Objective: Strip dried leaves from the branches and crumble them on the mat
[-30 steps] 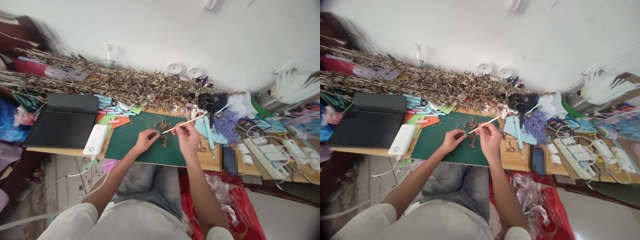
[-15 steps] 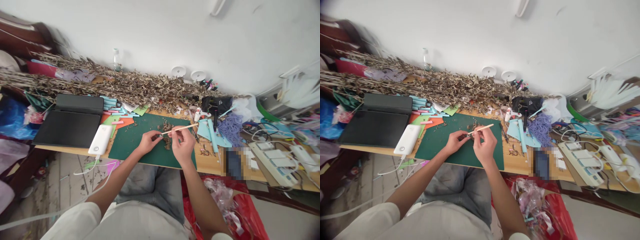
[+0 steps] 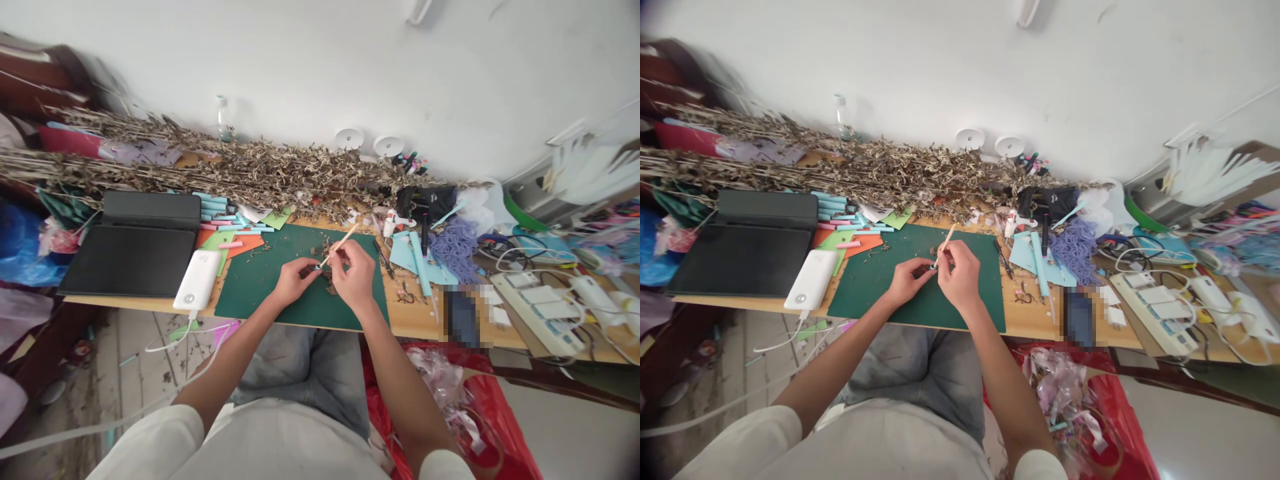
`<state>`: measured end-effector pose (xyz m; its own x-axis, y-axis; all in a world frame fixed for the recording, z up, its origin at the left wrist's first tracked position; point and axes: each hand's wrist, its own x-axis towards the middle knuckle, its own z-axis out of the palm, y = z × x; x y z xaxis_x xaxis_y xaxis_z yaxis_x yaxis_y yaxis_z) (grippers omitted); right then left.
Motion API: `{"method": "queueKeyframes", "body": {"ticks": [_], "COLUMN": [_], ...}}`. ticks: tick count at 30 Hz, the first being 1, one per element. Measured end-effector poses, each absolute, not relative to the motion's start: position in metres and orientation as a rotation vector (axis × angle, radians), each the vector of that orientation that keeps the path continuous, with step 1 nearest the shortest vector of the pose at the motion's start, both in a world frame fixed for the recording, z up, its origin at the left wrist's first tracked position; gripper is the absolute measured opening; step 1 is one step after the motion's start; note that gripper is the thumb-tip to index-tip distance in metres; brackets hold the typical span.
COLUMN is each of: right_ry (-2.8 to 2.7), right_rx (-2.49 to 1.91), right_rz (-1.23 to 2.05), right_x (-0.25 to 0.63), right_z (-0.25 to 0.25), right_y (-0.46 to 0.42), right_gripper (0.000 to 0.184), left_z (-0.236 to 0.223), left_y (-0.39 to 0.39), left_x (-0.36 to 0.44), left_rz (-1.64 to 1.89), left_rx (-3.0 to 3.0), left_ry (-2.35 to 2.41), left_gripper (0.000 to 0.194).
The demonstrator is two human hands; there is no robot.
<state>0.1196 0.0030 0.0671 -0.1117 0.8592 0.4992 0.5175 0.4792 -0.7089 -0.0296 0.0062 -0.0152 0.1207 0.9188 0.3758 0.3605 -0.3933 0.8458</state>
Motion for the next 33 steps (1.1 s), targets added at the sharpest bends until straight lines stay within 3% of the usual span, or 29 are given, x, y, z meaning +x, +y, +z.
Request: {"method": "queueKeyframes", "body": {"ticks": [19, 33], "right_ry": [-1.823, -1.767], "right_rx": [-1.173, -1.129], "right_rz": [0.467, 0.554], "right_x": [0.123, 0.121], "right_z": [0.062, 0.056], "right_y": [0.008, 0.008], "right_gripper": [0.01, 0.009], "left_z": [-0.017, -0.02], "left_y": [0.005, 0.006], "left_x": [-0.028, -0.03], "left_rz": [1.173, 1.163], "left_rx": [1.816, 1.871], "left_ry": [1.314, 1.265], "left_gripper": [0.015, 0.025]}}
